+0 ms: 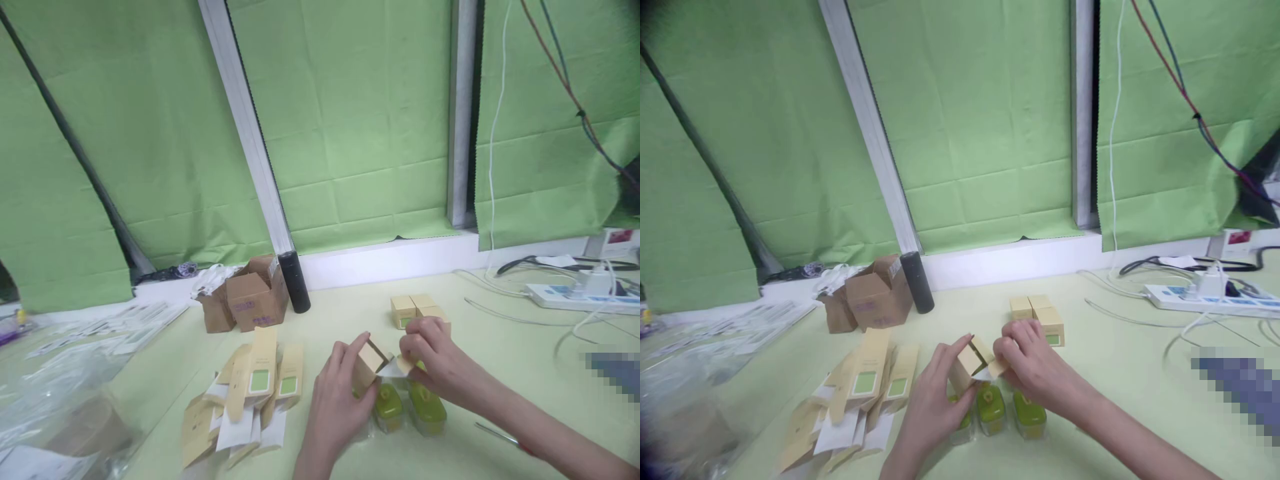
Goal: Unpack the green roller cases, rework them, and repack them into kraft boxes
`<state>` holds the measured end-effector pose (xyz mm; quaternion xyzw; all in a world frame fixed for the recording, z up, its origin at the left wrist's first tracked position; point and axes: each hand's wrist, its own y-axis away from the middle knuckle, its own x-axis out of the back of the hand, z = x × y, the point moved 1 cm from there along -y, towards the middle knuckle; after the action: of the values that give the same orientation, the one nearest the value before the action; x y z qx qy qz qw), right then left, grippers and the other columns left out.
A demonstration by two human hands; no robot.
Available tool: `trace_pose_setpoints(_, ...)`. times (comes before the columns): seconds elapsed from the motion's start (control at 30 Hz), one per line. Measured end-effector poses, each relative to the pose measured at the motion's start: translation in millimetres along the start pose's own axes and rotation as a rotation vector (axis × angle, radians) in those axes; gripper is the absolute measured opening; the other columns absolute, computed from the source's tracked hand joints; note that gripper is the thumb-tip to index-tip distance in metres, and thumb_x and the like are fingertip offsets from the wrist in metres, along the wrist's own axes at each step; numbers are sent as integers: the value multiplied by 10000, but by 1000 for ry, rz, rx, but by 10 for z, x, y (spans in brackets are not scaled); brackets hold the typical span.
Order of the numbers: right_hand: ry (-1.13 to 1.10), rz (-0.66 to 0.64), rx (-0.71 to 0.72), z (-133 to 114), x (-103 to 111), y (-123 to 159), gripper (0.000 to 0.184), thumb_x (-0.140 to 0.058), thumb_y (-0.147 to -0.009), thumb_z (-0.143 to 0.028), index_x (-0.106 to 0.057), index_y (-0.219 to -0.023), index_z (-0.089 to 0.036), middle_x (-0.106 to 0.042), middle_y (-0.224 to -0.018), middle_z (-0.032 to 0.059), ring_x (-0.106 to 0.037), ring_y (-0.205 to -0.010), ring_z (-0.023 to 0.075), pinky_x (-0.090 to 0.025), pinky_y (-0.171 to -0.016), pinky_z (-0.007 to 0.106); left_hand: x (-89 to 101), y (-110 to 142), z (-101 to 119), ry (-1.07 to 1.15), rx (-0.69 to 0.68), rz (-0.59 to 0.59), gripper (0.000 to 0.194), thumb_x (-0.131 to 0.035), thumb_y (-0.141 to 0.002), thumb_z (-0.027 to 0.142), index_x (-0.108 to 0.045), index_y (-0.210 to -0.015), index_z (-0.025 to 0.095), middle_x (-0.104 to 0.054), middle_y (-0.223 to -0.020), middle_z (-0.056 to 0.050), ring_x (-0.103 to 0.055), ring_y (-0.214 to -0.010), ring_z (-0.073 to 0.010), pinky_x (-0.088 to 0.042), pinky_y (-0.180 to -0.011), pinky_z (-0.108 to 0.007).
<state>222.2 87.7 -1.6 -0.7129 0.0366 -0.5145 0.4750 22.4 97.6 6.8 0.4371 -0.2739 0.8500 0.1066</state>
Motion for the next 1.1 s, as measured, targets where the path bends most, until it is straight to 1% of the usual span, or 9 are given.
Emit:
trace_pose_setpoints(0.17, -287, -345, -101, -125, 273, -151, 113, -476, -943, -283, -549, -1020, -248, -590, -734, -24, -532, -538, 114, -411, -499, 225, -97, 30, -125, -77, -132, 41, 509, -490, -692, 15, -428, -1144, 242, -524, -1091, -63, -583, -918, -226, -511, -715, -361)
trace_pose_setpoints(0.3, -28, -312, -81, -217, 247, -196, 113, -602, -839, -158, -646, -914, -230, -600, -985, 65, -599, -716, 187, -488, -622, 337, -188, 29, -71, -192, -305, 39, 316, -455, -723, -10, -483, -939, 220, -527, -1199, -113, -555, -1088, -280, -502, -844, -416)
trace_pose_setpoints(0.4, -131, -220, -127, -145, 246, -156, 91, -573, -849, -142, -641, -815, -190, -584, -1112, 104, -587, -989, 263, -508, -782, 421, -220, 30, -69, -188, -363, 38, 325, -470, -742, 0, -462, -978, 223, -535, -1223, -127, -558, -1106, -286, -499, -861, -428)
trace_pose_setpoints(0.57, -488, -52, -546, 380, 516, 97, 234, -438, -935, -412, -563, -881, -221, -534, -1277, 97, -567, -1106, 244, -507, -878, 411, -184, 17, -168, 56, -253, 119, 521, -553, -795, 132, -294, -1215, 299, -485, -1314, -113, -558, -1129, -271, -475, -881, -442)
trace_pose_setpoints(0.73, -264, -109, -752, 926, 630, 586, 231, -383, -921, -423, -490, -869, -226, -688, -866, 64, -652, -785, 209, -540, -680, 329, -78, -15, -13, 554, 283, 251, 652, -647, -760, 374, -254, -1275, 307, -536, -1259, -112, -642, -986, -275, -481, -831, -426)
trace_pose_setpoints(0.87, -186, -236, -700, 961, 447, 816, 160, -475, -834, -300, -504, -694, -227, -659, -624, 18, -624, -558, 201, -522, -543, 334, -62, -57, 185, 1032, 363, 265, 685, -689, -716, 398, -237, -1216, 274, -638, -1053, -82, -681, -814, -218, -510, -734, -341)
trace_pose_setpoints(0.97, -129, -245, -596, 683, 316, 718, 74, -537, -790, -234, -596, -830, -215, -698, -820, 60, -659, -680, 235, -547, -615, 384, -73, -88, 266, 1220, 437, 259, 670, -735, -695, 381, -276, -1167, 251, -667, -1029, -102, -671, -898, -231, -506, -774, -330)
trace_pose_setpoints(1.03, -59, -163, -359, 378, 268, 519, 323, -555, -806, -179, -558, -1127, -216, -626, -1155, 107, -638, -950, 247, -542, -785, 397, -72, -103, 314, 1298, 526, 251, 669, -737, -710, 373, -275, -1179, 251, -659, -1077, -121, -660, -952, -245, -511, -776, -334)
trace_pose_setpoints(1.1, 71, -39, -10, 54, 240, 266, 417, -531, -837, -94, -501, -1236, -211, -617, -1173, 104, -625, -986, 217, -535, -829, 365, -60, -112, 355, 1356, 595, 224, 674, -741, -720, 353, -272, -1193, 252, -657, -1070, -108, -666, -925, -232, -516, -756, -320)
